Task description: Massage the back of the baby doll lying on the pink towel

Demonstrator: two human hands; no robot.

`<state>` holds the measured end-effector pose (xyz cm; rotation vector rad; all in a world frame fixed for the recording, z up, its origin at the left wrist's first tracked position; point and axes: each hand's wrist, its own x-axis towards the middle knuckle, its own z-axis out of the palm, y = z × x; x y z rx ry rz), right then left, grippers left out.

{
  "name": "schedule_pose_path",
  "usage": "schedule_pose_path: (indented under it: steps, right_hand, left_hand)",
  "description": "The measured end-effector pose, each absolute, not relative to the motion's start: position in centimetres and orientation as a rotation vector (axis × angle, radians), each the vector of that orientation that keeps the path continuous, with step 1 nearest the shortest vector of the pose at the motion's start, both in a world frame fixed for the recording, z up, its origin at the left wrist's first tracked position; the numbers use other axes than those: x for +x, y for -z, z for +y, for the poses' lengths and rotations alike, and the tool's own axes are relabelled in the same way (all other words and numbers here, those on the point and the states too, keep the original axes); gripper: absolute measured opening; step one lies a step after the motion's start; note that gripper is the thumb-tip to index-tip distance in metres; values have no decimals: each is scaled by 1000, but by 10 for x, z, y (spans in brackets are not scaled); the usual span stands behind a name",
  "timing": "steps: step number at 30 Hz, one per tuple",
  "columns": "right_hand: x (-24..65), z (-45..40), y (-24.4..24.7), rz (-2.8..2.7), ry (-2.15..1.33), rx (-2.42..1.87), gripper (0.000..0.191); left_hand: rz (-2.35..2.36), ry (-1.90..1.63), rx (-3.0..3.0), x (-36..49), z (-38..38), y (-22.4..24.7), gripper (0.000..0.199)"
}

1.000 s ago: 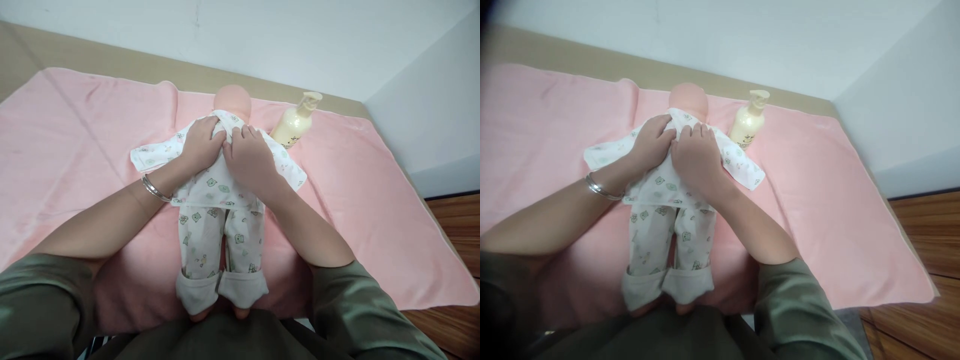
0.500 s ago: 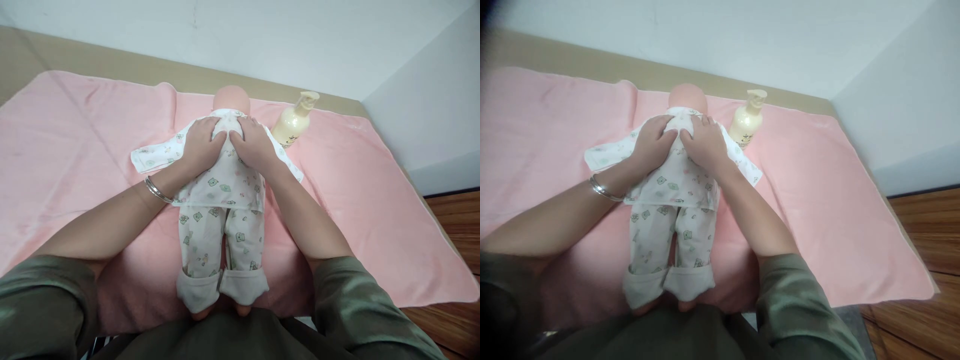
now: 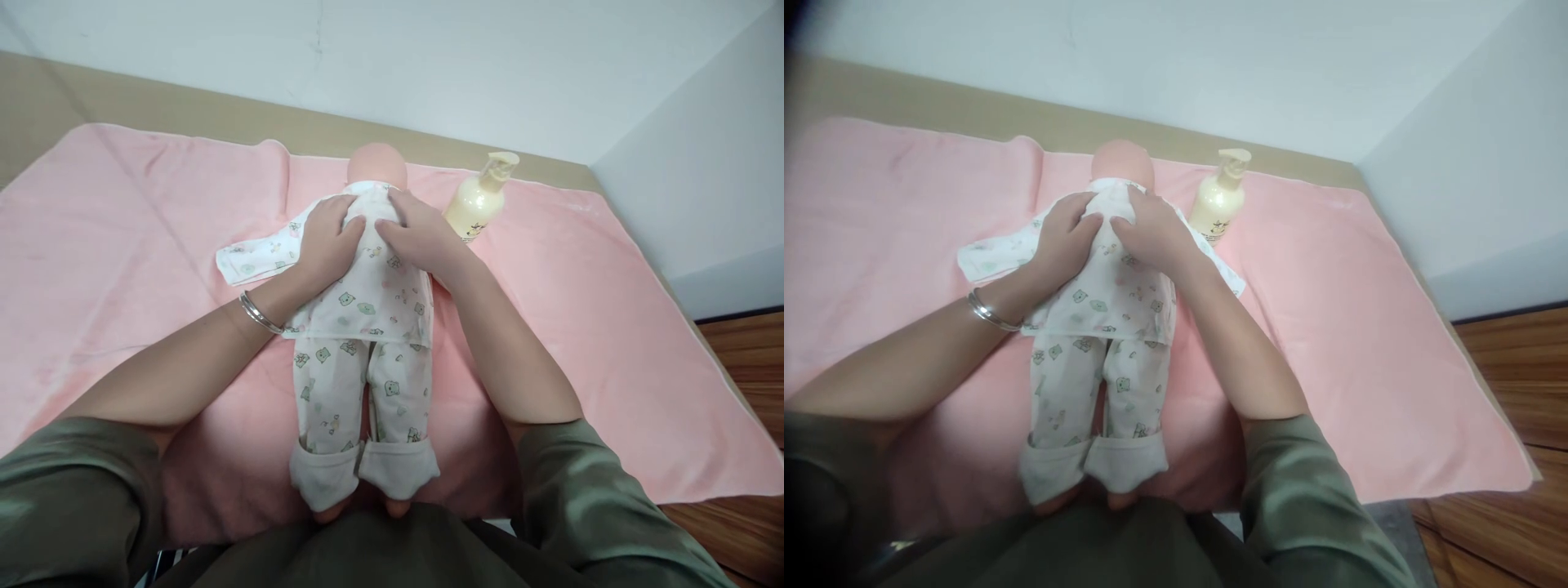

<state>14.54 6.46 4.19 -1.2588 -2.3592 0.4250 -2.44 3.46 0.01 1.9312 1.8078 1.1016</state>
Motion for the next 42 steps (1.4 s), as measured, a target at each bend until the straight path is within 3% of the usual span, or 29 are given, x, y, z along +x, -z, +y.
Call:
schedule_pose_path:
  steps: [11, 20, 26, 32, 38, 42]
  right_hand:
    - [117, 39, -26, -2391, -178, -1320, 51]
    - [116, 17, -56, -2262, -24, -1345, 67]
    - [117, 38, -37, -2301, -357, -1359, 56]
    - [128, 21, -62, -2090, -204, -1149, 58]
    - [116, 42, -26, -2298, -271, -1303, 48]
    - [118, 42, -26, -2264, -282, -1203, 46]
  left_hand:
    - [1850, -1209, 1819, -24, 29, 3, 39]
    - [1764, -1363, 1759, -21, 30, 4, 27]
    - [1760, -1368, 1769, -24, 33, 7, 29]
    - [1769, -1345, 1748, -22, 31, 4, 27]
    - [1760, -1362, 1787, -25, 34, 9, 29]
    - [1755, -1364, 1768, -25, 32, 9, 30]
